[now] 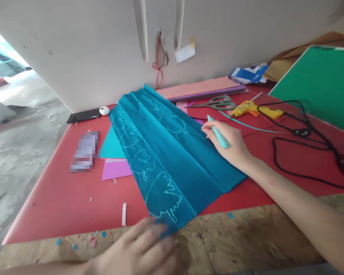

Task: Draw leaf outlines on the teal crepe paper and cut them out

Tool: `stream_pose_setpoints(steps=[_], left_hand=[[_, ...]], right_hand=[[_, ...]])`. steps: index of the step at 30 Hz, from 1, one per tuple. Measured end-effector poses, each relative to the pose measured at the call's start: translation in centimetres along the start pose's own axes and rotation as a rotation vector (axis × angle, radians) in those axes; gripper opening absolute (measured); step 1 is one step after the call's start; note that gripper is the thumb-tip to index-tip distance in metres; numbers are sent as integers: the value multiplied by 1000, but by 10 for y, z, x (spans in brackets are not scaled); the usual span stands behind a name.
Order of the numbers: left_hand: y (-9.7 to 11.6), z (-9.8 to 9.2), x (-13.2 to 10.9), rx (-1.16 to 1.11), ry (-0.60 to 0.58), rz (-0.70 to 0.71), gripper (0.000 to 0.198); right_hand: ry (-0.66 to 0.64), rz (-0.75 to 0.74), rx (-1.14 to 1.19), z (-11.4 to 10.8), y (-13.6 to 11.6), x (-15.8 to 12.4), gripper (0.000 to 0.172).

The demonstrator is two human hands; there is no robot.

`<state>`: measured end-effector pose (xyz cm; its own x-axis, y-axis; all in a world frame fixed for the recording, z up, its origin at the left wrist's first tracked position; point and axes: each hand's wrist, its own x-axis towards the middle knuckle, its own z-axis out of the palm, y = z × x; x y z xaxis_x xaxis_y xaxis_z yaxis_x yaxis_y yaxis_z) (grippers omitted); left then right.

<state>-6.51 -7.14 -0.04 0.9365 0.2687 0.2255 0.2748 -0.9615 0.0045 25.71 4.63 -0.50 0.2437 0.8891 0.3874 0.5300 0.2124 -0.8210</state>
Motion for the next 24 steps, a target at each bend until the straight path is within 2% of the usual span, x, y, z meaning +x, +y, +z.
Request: stream_pose_setpoints(steps=[1, 2, 4, 7, 11, 15, 24], left_hand=[[-17, -4, 14, -8, 22, -5, 29], [-34, -7, 25, 20, 84, -70, 32], [-68, -9, 37, 54, 30, -177, 35], [-115, -3, 37, 111, -34, -411, 41], [-159, 10, 33, 119, -131, -609, 70], [-174, 15, 33, 91, -215, -686, 82], [-176, 12, 29, 61, -256, -696, 83]], right_hand=[[6, -8, -39, 0, 6, 3, 14], [8, -13, -75, 1, 11, 4, 15], [7, -5, -135, 3, 18, 6, 19], [3, 35, -184, 5, 23, 6, 25], [-7, 79, -180, 6, 23, 5, 27], [-17, 117, -166, 7, 23, 5, 28], [-18, 113, -67, 13, 24, 3, 41]])
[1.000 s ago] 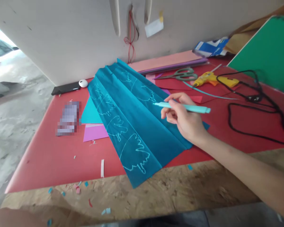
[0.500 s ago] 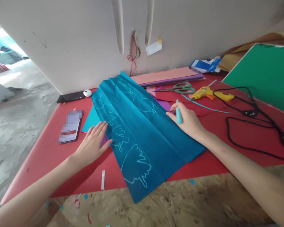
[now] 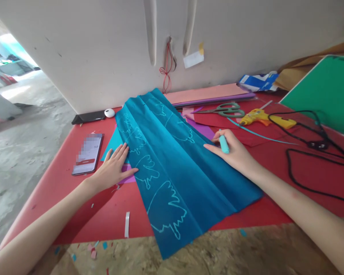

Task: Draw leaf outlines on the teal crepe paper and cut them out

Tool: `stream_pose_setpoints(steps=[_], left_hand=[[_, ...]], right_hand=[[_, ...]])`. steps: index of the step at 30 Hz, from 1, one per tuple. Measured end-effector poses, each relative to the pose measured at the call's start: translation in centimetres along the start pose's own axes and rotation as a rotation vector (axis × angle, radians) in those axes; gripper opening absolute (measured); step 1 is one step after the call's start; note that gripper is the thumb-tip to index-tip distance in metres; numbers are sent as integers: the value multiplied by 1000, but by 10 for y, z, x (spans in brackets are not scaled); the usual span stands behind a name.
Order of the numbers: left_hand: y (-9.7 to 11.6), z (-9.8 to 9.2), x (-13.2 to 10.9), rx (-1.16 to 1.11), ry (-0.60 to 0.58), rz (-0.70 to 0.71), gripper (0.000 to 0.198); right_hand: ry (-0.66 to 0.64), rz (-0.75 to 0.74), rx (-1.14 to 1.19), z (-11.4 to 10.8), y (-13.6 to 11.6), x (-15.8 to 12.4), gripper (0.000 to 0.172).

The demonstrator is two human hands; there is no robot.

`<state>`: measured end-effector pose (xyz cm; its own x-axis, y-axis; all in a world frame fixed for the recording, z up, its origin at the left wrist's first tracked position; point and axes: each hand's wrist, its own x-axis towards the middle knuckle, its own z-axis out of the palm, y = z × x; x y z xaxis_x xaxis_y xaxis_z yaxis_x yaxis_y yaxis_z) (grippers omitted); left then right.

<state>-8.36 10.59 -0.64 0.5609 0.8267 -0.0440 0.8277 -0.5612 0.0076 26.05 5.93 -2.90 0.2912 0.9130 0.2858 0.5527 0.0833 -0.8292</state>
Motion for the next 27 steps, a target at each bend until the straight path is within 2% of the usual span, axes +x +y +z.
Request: stream_pose_setpoints(steps=[10, 27], left_hand=[[0, 7, 0, -16, 29, -4, 84], [-2, 0, 3, -31, -83, 4, 93]], right_hand=[[85, -33, 30, -3, -10, -9, 29], [105, -42, -81, -3, -8, -8, 25]])
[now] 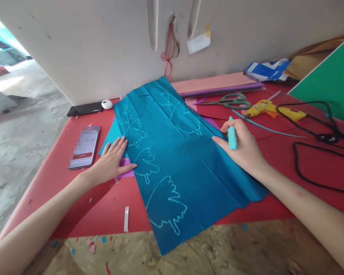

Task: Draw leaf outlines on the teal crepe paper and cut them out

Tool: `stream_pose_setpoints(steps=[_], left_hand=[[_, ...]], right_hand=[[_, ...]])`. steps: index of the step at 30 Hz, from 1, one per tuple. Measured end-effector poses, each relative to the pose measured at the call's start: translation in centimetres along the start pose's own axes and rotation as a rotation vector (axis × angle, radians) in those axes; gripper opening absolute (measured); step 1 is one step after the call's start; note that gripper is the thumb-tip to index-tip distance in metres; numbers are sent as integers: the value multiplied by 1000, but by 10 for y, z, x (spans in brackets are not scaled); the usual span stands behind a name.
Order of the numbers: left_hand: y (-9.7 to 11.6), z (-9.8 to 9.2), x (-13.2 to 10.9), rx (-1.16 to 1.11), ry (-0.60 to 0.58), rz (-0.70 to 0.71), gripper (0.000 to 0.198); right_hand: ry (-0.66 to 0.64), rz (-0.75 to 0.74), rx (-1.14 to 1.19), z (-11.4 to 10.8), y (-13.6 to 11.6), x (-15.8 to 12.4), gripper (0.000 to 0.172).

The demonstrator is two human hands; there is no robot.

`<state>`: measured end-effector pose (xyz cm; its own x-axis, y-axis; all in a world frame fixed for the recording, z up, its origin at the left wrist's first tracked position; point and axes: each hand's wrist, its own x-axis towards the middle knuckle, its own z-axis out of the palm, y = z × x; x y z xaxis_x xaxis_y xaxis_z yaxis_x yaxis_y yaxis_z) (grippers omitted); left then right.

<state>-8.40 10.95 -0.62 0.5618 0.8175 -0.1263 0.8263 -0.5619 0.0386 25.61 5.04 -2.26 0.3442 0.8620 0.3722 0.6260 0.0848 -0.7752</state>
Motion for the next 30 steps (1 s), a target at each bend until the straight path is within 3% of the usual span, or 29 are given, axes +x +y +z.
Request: stream_pose_setpoints(steps=[10, 18, 26, 30], left_hand=[[-6, -5, 1, -15, -72, 54, 113], [-8, -3, 3, -45, -55, 55, 117], [-7, -3, 4, -108, -25, 31, 114], [-7, -1, 5, -153, 23, -17, 96]], right_hand=[[-7, -25, -61, 1, 6, 0, 23], [-12, -12, -55, 1, 6, 1, 24], [-32, 15, -36, 1, 3, 3, 24], [-53, 37, -18, 2, 1, 2, 24]])
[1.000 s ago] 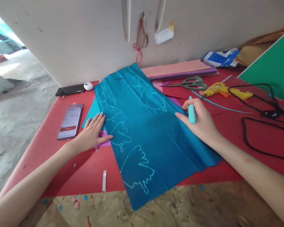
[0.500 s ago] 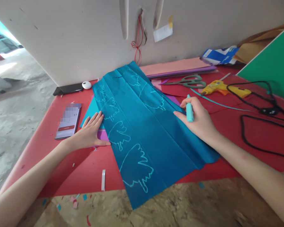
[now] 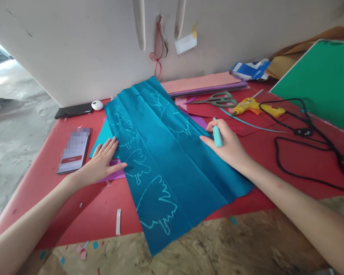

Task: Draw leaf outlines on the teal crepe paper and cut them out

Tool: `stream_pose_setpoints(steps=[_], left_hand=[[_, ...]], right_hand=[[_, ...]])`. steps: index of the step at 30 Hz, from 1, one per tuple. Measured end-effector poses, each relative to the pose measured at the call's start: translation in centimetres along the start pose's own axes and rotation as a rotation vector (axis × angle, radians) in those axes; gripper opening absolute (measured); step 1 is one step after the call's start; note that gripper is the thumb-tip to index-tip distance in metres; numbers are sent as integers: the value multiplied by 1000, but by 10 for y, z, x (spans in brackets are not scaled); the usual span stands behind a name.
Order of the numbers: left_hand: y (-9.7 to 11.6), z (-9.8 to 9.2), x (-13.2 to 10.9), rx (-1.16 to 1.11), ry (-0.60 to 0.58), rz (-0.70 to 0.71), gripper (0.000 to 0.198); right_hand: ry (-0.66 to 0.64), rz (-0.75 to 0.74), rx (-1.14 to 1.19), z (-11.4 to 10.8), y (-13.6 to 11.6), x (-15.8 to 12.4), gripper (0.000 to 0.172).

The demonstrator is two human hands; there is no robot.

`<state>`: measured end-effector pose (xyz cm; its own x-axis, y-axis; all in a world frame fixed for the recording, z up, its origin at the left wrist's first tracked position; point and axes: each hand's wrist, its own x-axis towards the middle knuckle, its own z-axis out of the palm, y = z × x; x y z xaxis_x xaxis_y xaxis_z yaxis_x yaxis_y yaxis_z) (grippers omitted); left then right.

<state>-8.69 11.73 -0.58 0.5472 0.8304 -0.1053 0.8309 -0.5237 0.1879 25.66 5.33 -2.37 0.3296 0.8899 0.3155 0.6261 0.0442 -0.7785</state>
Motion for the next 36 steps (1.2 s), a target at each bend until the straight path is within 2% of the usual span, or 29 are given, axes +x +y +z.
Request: stream_pose_setpoints(steps=[5, 10, 14, 19, 23, 26, 33, 36], left_hand=[[-1, -1, 5, -71, 110, -34, 68], [5, -10, 5, -140, 176, 17, 52], [21, -17, -2, -190, 169, 114, 42], [51, -19, -17, -238, 82, 313, 28], [72, -17, -24, -240, 19, 483, 27], [81, -16, -21, -218, 2, 560, 28], [93, -11, -11, -188, 26, 638, 28], [97, -6, -13, -180, 39, 654, 29]], right_hand=[[-27, 17, 24, 0, 0, 0, 24], [-55, 60, 66, 0, -1, 1, 20], [-91, 127, 127, -4, -6, 1, 22], [-165, 241, 268, -9, -13, 2, 29], [-231, 280, 385, -12, -15, 4, 29], [-219, 268, 392, -12, -10, 6, 31], [-116, 140, 277, -27, 12, 22, 31], [-90, 73, 246, -36, 22, 32, 38]])
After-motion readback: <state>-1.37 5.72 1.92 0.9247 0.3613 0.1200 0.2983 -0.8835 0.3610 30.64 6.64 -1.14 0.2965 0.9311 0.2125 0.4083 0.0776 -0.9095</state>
